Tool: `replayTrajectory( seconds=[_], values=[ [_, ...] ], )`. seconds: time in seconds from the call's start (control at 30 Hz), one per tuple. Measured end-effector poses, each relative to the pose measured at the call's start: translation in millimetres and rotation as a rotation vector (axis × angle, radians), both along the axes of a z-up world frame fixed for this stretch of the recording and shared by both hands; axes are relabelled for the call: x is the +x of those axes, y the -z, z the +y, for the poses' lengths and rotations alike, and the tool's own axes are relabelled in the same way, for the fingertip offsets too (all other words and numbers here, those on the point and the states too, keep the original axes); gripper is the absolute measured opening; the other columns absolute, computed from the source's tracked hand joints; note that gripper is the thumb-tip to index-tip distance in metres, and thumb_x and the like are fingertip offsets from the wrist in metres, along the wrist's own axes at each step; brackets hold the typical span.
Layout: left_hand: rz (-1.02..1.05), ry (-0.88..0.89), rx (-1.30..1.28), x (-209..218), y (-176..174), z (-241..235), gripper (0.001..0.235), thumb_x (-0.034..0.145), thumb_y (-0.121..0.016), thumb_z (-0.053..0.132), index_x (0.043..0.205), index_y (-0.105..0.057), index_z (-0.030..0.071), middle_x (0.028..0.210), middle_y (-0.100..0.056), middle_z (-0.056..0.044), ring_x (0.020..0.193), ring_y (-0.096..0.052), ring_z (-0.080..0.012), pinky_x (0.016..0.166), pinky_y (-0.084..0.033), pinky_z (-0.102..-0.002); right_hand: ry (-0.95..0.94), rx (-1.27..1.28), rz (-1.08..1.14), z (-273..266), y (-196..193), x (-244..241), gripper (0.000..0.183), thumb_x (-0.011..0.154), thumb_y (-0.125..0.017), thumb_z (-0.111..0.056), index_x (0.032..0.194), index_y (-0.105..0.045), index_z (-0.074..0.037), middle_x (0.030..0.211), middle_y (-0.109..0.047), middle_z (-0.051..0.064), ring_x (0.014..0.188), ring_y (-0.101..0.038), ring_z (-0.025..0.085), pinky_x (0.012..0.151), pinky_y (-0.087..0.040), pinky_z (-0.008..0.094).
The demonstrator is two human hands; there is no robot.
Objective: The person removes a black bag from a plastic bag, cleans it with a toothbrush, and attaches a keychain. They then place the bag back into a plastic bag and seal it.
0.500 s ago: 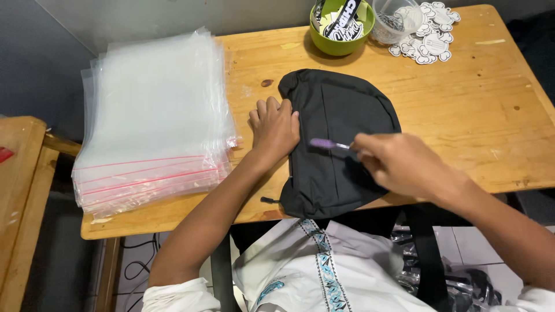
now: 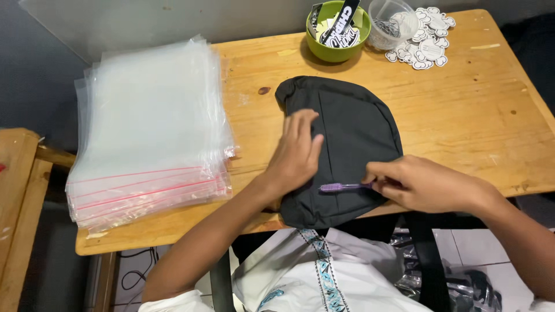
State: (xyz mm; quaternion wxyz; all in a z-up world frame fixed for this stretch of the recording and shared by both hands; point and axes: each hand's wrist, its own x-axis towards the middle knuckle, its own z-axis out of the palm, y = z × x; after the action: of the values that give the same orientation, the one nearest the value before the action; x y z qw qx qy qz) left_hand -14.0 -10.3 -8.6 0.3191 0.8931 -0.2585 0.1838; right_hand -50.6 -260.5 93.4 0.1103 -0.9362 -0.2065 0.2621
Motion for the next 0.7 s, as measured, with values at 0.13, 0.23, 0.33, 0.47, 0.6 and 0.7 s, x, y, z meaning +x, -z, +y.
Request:
replayTrajectory(
  seconds=[0.13,0.23,0.33,0.47,0.6,0.7],
  values=[
    [-0.022,0.091,0.168,-5,16,-4,0.053,0.103,-0.052,0.02,0.144,-0.037,-0.009,0.145,-0.033,-0.028,0.127,-0.04,-0.0453,0.108,-0.044,-0.057,0.044,0.023,-0.077,-33,23,56,0.021,0.091,-0.062,-0.022,0.111,-0.066,-0.023,0.104,-0.082,-0.004,0.085,-0.078,0.019,0.076,-0.056,0.036],
    [-0.116,0.057,0.297,-5,17,-7,0.051,0.102,-0.052,0.016,0.149,-0.04,0.001,0.148,-0.038,-0.028,0.132,-0.041,-0.0464,0.111,-0.04,-0.056,0.087,-0.11,-0.501,-46,27,81,0.008,0.094,-0.055,-0.016,0.102,-0.057,-0.015,0.085,-0.074,0.01,0.07,-0.067,0.038,0.058,-0.046,0.046],
    [-0.162,0.168,0.417,-4,1,-4,0.092,0.072,-0.066,-0.001,0.157,-0.034,0.015,0.165,-0.023,-0.016,0.149,-0.031,-0.0429,0.119,-0.035,-0.055,0.155,0.062,-0.375,-9,7,94,0.018,0.096,-0.059,-0.016,0.113,-0.061,-0.014,0.106,-0.076,0.013,0.095,-0.07,0.033,0.077,-0.051,0.047],
    [0.075,0.319,0.324,-5,-9,-4,0.059,0.091,-0.05,-0.006,0.149,-0.047,0.006,0.156,-0.041,-0.018,0.151,-0.024,-0.0416,0.122,-0.017,-0.058,0.115,0.057,-0.461,7,50,138,0.022,0.095,-0.059,-0.024,0.116,-0.061,-0.024,0.089,-0.075,0.006,0.093,-0.071,0.038,0.081,-0.056,0.053],
    [0.083,0.318,0.312,-4,-8,-4,0.056,0.091,-0.049,-0.004,0.146,-0.051,0.007,0.153,-0.047,-0.016,0.15,-0.028,-0.0397,0.122,-0.019,-0.058,0.057,0.117,-0.363,16,51,158,0.022,0.089,-0.063,-0.023,0.11,-0.065,-0.021,0.088,-0.075,0.01,0.096,-0.07,0.041,0.083,-0.054,0.057],
    [0.084,0.301,0.314,-3,-7,-5,0.055,0.091,-0.048,-0.002,0.145,-0.053,0.007,0.152,-0.048,-0.014,0.149,-0.03,-0.0392,0.122,-0.02,-0.057,0.097,0.039,-0.295,-4,33,150,0.016,0.088,-0.064,-0.024,0.104,-0.069,-0.021,0.085,-0.076,0.01,0.095,-0.071,0.039,0.085,-0.055,0.055]
  ],
)
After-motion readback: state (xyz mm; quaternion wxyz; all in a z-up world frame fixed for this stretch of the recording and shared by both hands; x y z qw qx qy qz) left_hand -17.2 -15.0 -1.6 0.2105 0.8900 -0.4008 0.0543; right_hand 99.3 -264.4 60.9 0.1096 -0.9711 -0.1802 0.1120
